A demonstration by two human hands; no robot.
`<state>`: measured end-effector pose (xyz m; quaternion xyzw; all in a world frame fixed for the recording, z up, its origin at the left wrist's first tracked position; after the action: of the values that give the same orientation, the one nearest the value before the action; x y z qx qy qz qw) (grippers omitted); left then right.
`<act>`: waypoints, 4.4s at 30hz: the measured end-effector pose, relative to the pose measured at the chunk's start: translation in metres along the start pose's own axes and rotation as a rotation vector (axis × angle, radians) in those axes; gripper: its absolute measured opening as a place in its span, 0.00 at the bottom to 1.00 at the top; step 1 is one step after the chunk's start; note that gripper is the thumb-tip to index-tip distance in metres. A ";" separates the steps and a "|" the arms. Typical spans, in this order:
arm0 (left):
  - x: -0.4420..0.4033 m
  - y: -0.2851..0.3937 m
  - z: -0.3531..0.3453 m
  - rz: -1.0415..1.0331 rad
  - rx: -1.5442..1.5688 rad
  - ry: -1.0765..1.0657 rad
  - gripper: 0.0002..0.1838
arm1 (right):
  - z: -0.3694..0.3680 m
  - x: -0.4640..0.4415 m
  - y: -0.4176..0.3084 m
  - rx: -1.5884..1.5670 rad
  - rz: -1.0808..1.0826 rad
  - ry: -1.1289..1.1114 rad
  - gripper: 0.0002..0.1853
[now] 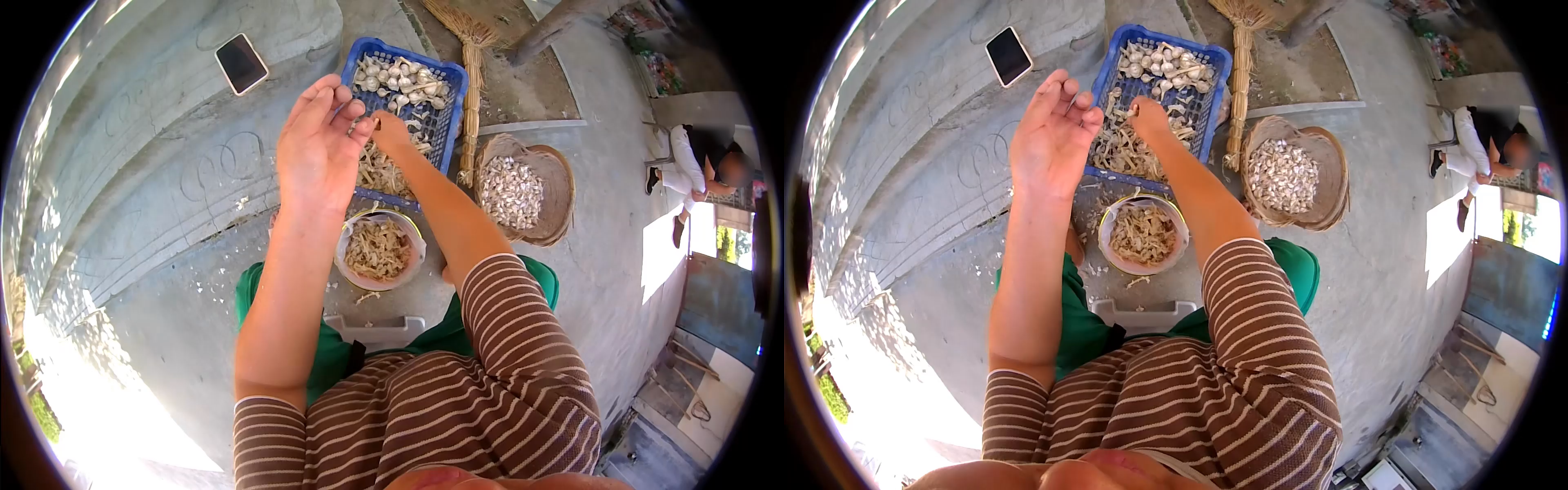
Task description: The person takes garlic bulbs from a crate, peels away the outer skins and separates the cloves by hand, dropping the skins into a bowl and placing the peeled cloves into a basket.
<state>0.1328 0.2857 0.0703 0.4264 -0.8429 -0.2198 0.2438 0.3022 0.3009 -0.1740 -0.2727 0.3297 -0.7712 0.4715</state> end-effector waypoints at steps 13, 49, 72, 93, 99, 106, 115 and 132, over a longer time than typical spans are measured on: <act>0.003 -0.060 0.004 0.142 -0.291 0.059 0.10 | 0.144 0.118 -0.125 -1.124 -0.071 0.076 0.13; 0.020 -0.088 -0.052 0.193 -0.605 -0.334 0.13 | 0.216 0.155 -0.136 -1.099 0.036 0.063 0.03; 0.003 -0.072 -0.043 0.040 -0.933 -0.372 0.13 | 0.209 0.141 -0.151 -0.884 0.070 -0.031 0.05; 0.000 -0.065 -0.041 0.299 -0.561 -0.389 0.08 | 0.244 0.141 -0.138 -0.161 0.319 0.375 0.10; 0.000 -0.069 -0.040 0.252 -0.636 -0.396 0.09 | 0.195 0.141 -0.149 -0.947 0.050 -0.133 0.13; 0.002 -0.057 -0.053 0.018 -0.902 -0.336 0.08 | 0.202 0.143 -0.151 -0.870 0.161 0.020 0.13; 0.011 -0.048 -0.068 -0.404 -1.047 -0.220 0.08 | 0.220 0.164 -0.183 -0.368 0.377 0.219 0.16; 0.004 -0.054 -0.051 -0.160 -0.743 -0.064 0.15 | 0.199 0.162 -0.174 -0.607 0.363 0.162 0.12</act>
<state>0.1941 0.2453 0.0801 0.3662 -0.6769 -0.5422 0.3373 0.2867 0.1633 0.1035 -0.2752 0.6228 -0.5612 0.4706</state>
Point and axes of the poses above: each hand's wrist, its own x-axis away from the middle knuckle, its own z-axis out of the back of the hand, y = z × x, the point moved 8 cm from there along -x, towards the middle knuckle, and after that the axes turned 10 degrees about -x, right-handed, at the moved point
